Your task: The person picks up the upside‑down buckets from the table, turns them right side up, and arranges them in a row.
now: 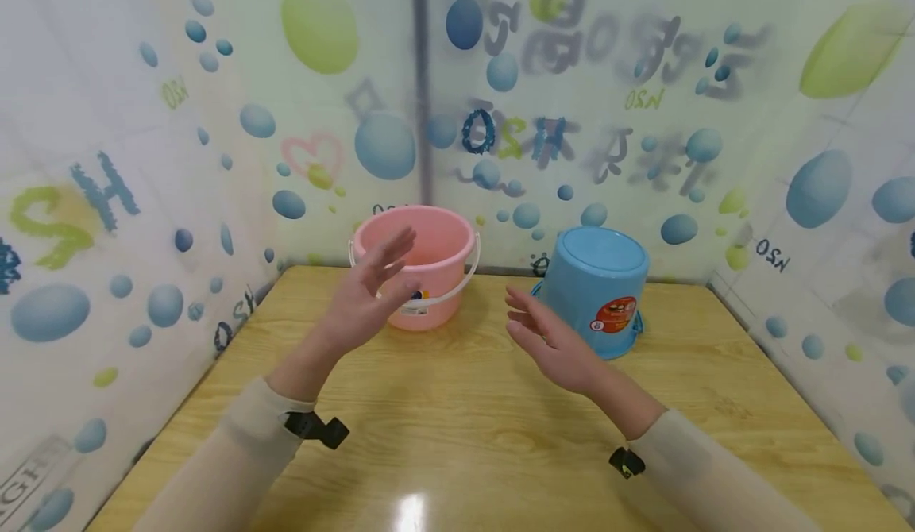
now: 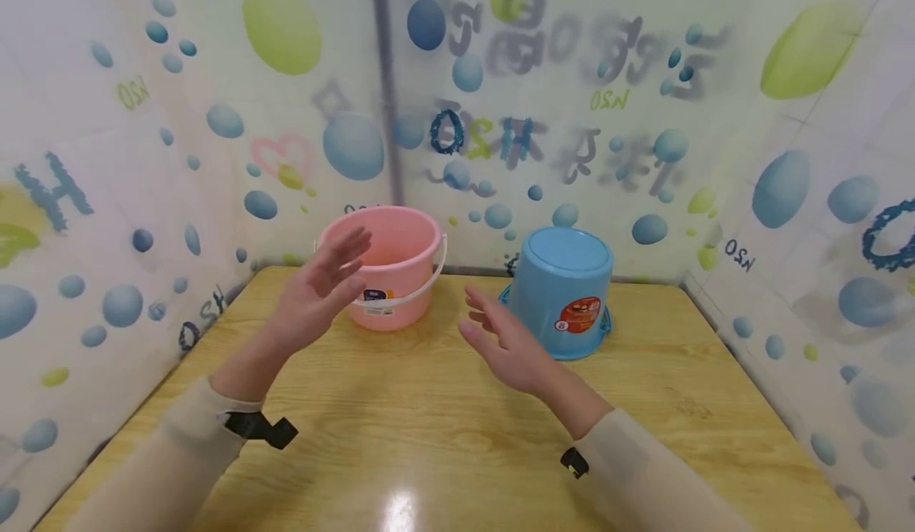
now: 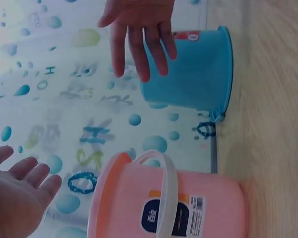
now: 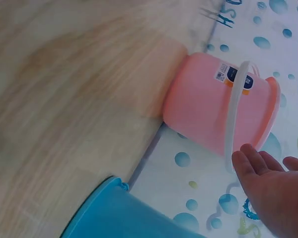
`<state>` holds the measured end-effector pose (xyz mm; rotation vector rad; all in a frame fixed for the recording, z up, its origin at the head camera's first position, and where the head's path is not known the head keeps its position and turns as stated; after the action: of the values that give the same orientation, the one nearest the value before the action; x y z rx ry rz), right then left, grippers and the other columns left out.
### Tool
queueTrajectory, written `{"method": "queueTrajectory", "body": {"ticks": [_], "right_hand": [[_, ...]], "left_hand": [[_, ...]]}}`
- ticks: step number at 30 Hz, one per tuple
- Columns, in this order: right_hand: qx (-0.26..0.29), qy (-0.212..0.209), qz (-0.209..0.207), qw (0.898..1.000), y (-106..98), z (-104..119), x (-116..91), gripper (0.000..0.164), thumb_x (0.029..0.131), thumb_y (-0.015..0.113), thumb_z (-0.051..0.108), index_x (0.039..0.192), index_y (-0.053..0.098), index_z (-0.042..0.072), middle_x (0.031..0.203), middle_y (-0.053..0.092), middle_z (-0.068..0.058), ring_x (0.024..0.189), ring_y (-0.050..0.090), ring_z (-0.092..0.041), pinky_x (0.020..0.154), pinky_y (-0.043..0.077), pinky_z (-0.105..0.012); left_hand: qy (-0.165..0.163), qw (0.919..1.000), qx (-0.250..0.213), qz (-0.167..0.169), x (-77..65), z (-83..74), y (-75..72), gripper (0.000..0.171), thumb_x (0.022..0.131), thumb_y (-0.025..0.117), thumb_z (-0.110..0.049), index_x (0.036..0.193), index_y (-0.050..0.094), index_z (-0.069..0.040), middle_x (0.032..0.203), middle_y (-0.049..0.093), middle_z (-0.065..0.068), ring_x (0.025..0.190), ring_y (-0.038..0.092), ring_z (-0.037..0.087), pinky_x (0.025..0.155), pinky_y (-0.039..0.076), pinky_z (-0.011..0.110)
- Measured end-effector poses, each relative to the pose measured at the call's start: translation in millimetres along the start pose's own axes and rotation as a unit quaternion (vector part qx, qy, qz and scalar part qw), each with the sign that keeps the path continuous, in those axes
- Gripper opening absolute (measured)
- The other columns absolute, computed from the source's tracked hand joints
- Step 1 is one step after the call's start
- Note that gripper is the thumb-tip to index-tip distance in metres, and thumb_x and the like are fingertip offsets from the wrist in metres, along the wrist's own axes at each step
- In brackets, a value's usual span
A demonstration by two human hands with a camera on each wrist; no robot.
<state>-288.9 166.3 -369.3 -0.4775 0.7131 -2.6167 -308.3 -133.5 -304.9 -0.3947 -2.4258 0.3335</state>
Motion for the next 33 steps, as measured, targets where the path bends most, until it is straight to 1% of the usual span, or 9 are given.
{"method": "queueTrajectory", "body": {"ticks": [7, 11, 16, 20, 23, 27, 28, 31, 33], "right_hand": [[-0.017, -0.003, 0.013, 1.0, -3, -12, -25, 0.064, 0.118, 0.05, 0.035, 0.175, 0.028, 0.016, 0.178, 0.036, -0.015, 0.159, 0.045, -0.043, 0.124, 0.042, -0.069], [-0.031, -0.01, 0.013, 0.999, -9, -16, -39, 0.062, 0.119, 0.05, 0.031, 0.174, 0.029, 0.015, 0.177, 0.038, -0.017, 0.158, 0.045, -0.046, 0.124, 0.039, -0.073], [-0.065, -0.021, 0.004, 0.998, -20, -21, -58, 0.061, 0.118, 0.052, 0.026, 0.174, 0.03, 0.013, 0.176, 0.038, -0.02, 0.156, 0.048, -0.048, 0.12, 0.041, -0.075], [-0.097, -0.014, -0.005, 0.995, -33, -28, -71, 0.062, 0.118, 0.053, 0.025, 0.174, 0.03, 0.014, 0.175, 0.04, -0.02, 0.154, 0.05, -0.046, 0.119, 0.048, -0.066], [-0.119, -0.009, -0.011, 0.993, -44, -36, -80, 0.062, 0.117, 0.054, 0.025, 0.174, 0.03, 0.015, 0.174, 0.042, -0.019, 0.153, 0.051, -0.045, 0.12, 0.053, -0.046], [-0.139, -0.003, -0.017, 0.99, -58, -46, -91, 0.064, 0.116, 0.057, 0.024, 0.174, 0.031, 0.013, 0.175, 0.042, -0.017, 0.151, 0.052, -0.046, 0.116, 0.048, -0.021], [-0.143, -0.001, -0.019, 0.99, -62, -49, -93, 0.065, 0.116, 0.058, 0.023, 0.174, 0.03, 0.011, 0.175, 0.042, -0.016, 0.15, 0.052, -0.046, 0.115, 0.047, -0.018], [-0.162, 0.015, -0.023, 0.986, -74, -57, -101, 0.067, 0.115, 0.06, 0.025, 0.173, 0.03, 0.009, 0.174, 0.042, -0.018, 0.149, 0.054, -0.047, 0.113, 0.047, -0.018], [-0.174, 0.03, -0.026, 0.984, -82, -64, -105, 0.069, 0.114, 0.061, 0.027, 0.173, 0.029, 0.007, 0.172, 0.043, -0.022, 0.148, 0.055, -0.048, 0.116, 0.054, -0.032]], "left_hand": [[-0.02, 0.9957, 0.002, 0.091, -6.4, -2.5, 45.7, 0.079, 0.107, 0.074, -0.035, 0.174, 0.034, -0.019, 0.178, 0.039, 0.008, 0.162, 0.042, 0.042, 0.128, 0.042, 0.06], [-0.023, 0.9909, 0.001, 0.133, -9.2, 5.6, 71.0, 0.081, 0.106, 0.076, -0.034, 0.174, 0.034, -0.018, 0.177, 0.04, 0.006, 0.164, 0.039, 0.034, 0.131, 0.039, 0.057], [-0.016, 0.9828, 0.01, 0.184, -9.0, 19.0, 98.3, 0.083, 0.105, 0.077, -0.033, 0.174, 0.033, -0.02, 0.177, 0.04, 0.004, 0.165, 0.039, 0.027, 0.133, 0.038, 0.053], [-0.047, 0.9752, 0.003, 0.216, -8.5, 31.4, 114.5, 0.084, 0.105, 0.077, -0.038, 0.175, 0.031, -0.025, 0.179, 0.037, 0.001, 0.164, 0.039, 0.024, 0.133, 0.037, 0.052], [-0.071, 0.9707, 0.002, 0.229, -7.7, 39.5, 124.7, 0.084, 0.105, 0.077, -0.039, 0.175, 0.03, -0.027, 0.179, 0.036, -0.001, 0.165, 0.039, 0.026, 0.133, 0.037, 0.051], [-0.087, 0.9674, 0.006, 0.238, -5.0, 48.1, 136.9, 0.085, 0.104, 0.077, -0.04, 0.175, 0.03, -0.028, 0.18, 0.035, 0.0, 0.165, 0.038, 0.029, 0.133, 0.038, 0.051], [-0.091, 0.9665, 0.008, 0.24, -4.4, 50.1, 139.6, 0.085, 0.104, 0.077, -0.04, 0.175, 0.03, -0.029, 0.18, 0.034, 0.0, 0.165, 0.038, 0.028, 0.133, 0.038, 0.052], [-0.103, 0.9633, 0.018, 0.247, -2.2, 56.8, 146.4, 0.087, 0.104, 0.077, -0.042, 0.175, 0.029, -0.028, 0.181, 0.033, 0.001, 0.165, 0.038, 0.026, 0.133, 0.037, 0.051], [-0.105, 0.9617, 0.026, 0.252, 0.2, 62.7, 150.8, 0.089, 0.104, 0.078, -0.042, 0.176, 0.028, -0.027, 0.181, 0.032, 0.003, 0.165, 0.038, 0.026, 0.133, 0.037, 0.051]]}}
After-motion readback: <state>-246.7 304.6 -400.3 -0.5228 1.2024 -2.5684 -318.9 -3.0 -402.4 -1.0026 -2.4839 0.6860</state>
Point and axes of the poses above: each hand's wrist, its own x-axis towards the middle knuckle, its own y-axis out of the palm, z = x × y, the point moved 4 cm from there along x, towards the middle knuckle
